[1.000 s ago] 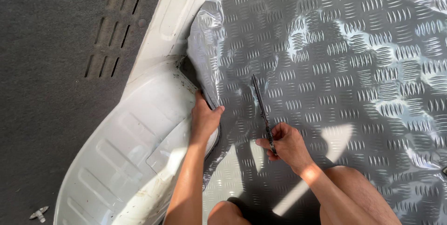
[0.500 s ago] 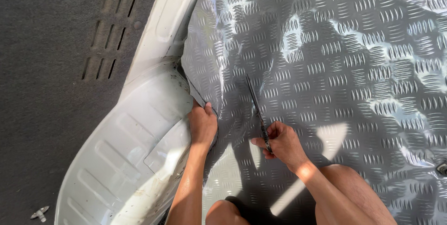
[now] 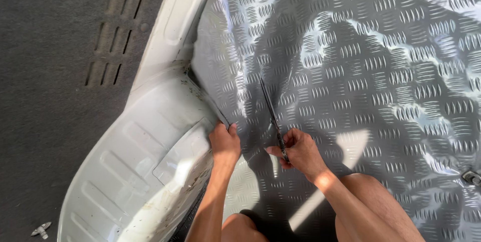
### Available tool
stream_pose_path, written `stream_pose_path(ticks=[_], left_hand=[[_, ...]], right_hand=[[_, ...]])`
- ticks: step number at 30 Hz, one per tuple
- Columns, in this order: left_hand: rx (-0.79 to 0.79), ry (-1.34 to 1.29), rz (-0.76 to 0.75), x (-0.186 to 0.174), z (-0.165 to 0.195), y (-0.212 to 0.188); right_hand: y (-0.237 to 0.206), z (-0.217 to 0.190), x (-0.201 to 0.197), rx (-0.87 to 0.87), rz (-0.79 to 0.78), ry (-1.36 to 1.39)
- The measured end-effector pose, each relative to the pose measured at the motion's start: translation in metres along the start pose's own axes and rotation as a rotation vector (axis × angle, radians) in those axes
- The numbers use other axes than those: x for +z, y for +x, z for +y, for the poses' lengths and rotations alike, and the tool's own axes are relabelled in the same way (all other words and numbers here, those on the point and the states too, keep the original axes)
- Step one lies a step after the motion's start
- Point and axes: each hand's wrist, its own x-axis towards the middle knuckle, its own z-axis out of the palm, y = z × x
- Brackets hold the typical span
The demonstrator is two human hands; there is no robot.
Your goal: The person installs a diamond-plate floor mat in the bed of a pickup truck. They use a marker to trace the contours of the wheel well and then use scissors to cut the mat to fit the space precisely.
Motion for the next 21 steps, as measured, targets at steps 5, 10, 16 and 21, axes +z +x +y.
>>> stream_pose_path(ticks=[5, 10, 16, 21], left_hand=[[0.067, -0.053, 0.016, 0.001, -0.017, 0.01], [0.091, -0.05, -0.181, -0.007, -0.023, -0.017], [0.098, 0.154, 0.0, -0.018, -0.007, -0.058], [0.065, 0.246, 0.111, -0.02, -0.002, -0.056]], right_hand=[[0.001, 0.001, 0.0, 0.033, -0.021, 0.038], [0.001, 0.001, 0.001, 0.051, -0.057, 0.077], [0.0, 0.001, -0.001, 0.008, -0.079, 0.107], [0.001, 0.012, 0.001, -0.035, -0.072, 0.104]])
